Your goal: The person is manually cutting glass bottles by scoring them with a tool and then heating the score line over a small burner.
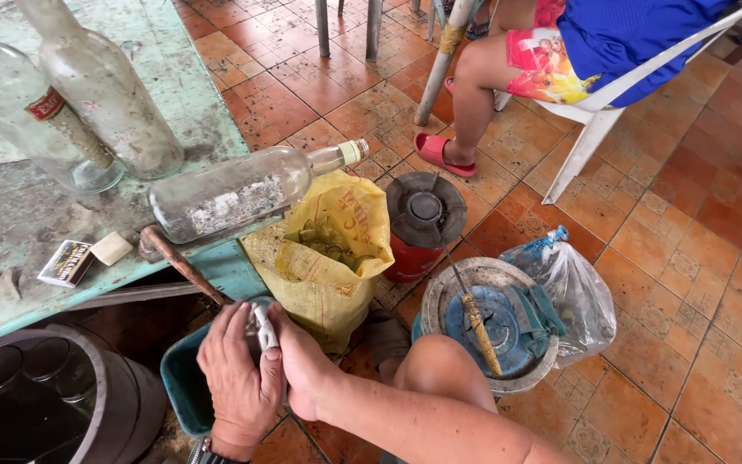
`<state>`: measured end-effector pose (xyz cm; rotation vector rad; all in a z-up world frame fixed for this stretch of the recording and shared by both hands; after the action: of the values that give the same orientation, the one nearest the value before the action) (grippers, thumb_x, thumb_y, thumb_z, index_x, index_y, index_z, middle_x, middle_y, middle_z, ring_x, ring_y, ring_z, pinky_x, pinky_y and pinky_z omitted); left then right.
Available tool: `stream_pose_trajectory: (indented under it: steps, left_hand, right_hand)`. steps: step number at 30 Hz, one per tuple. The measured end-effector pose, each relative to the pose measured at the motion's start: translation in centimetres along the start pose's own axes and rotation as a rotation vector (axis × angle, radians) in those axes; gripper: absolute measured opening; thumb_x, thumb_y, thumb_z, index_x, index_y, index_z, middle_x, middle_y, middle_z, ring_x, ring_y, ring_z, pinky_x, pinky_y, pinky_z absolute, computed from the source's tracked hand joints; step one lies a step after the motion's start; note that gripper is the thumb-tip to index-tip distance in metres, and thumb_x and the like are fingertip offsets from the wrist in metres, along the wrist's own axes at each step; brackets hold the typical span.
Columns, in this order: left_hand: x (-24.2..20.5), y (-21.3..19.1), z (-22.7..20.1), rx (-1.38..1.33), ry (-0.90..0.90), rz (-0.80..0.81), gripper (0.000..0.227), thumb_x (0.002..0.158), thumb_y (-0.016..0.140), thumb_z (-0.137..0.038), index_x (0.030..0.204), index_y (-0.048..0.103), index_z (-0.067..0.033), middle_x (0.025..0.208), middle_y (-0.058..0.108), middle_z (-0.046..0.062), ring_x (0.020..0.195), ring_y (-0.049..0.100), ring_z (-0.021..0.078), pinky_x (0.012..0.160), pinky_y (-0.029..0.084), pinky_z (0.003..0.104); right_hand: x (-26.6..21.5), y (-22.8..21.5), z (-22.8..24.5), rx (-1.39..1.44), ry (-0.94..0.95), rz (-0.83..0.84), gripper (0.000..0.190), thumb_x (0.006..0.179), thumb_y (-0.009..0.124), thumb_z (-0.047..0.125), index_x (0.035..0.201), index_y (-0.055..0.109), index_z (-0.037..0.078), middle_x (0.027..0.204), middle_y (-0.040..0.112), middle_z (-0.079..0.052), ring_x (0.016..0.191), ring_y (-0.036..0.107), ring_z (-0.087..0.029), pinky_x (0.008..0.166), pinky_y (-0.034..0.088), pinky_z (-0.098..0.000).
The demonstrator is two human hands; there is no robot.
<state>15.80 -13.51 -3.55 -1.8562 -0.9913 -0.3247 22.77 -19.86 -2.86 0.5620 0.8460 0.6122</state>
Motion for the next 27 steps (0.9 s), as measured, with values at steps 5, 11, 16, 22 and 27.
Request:
stream_pose_trajectory:
  steps: [5, 11, 16, 22, 27]
  left_hand:
    - [-0.2, 0.0, 2.8, -0.265, -0.243, 0.072, 0.033, 0.098, 0.054, -0.026, 0.121, 0.063, -0.0044, 0.107, 0.064, 0.016, 0.094, 0.063, 0.0339, 0.081, 0.049, 0.045]
    - [0.8, -1.7, 4.7, -0.451, -0.324, -0.081, 0.035, 0.106, 0.038, -0.035, 0.103, 0.06, -0.0082, 0.085, 0.064, 0.007, 0.072, 0.059, 0.0205, 0.068, 0.046, 0.036]
    - [3.5, -7.8, 5.8, -0.59, -0.34, -0.395, 0.028, 0.107, 0.041, -0.033, 0.116, 0.051, -0.0084, 0.089, 0.066, 0.008, 0.064, 0.062, 0.0154, 0.059, 0.051, 0.03]
    - [11.8, -18.0, 8.7, -0.073, -0.231, -0.574, 0.028, 0.112, 0.039, -0.032, 0.111, 0.045, -0.0038, 0.101, 0.051, 0.013, 0.084, 0.049, 0.0246, 0.075, 0.043, 0.04]
    - [16.3, -20.4, 11.3, 0.011, -0.594, -0.299, 0.062, 0.109, 0.033, -0.043, 0.158, 0.022, -0.0063, 0.159, 0.027, 0.028, 0.134, 0.049, 0.046, 0.104, 0.045, 0.062]
  right_hand:
    - [2.2, -2.2, -3.6, -0.199, 0.128, 0.189, 0.062, 0.094, 0.038, 0.074, 0.121, 0.064, 0.024, 0.114, 0.072, 0.003, 0.106, 0.065, -0.007, 0.077, 0.05, -0.0225]
    - [-1.4, 1.1, -0.6, -0.755, 0.016, 0.357, 0.08, 0.085, 0.039, 0.067, 0.145, 0.053, 0.015, 0.133, 0.063, -0.003, 0.115, 0.059, -0.013, 0.096, 0.052, -0.0326]
    - [-3.2, 2.3, 0.6, -0.879, 0.005, 0.325, 0.083, 0.084, 0.041, 0.064, 0.158, 0.04, 0.026, 0.143, 0.058, -0.002, 0.12, 0.058, -0.015, 0.095, 0.051, -0.0325]
    - [-3.1, 1.8, 0.3, -1.012, 0.119, 0.229, 0.064, 0.096, 0.046, 0.049, 0.156, 0.043, 0.028, 0.147, 0.057, -0.003, 0.124, 0.06, -0.017, 0.095, 0.05, -0.031]
    - [-2.1, 1.2, 0.1, -1.048, 0.098, 0.233, 0.059, 0.096, 0.051, 0.047, 0.152, 0.048, 0.028, 0.145, 0.059, -0.005, 0.129, 0.06, -0.018, 0.099, 0.051, -0.0359]
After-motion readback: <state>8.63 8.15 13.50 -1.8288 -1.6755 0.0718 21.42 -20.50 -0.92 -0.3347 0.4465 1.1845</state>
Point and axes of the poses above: each hand's wrist, its own x-axis towards the middle knuckle, its own y-axis out of the palm, z = x × y, the point moved 3 cm from there along x, towards the middle knuckle
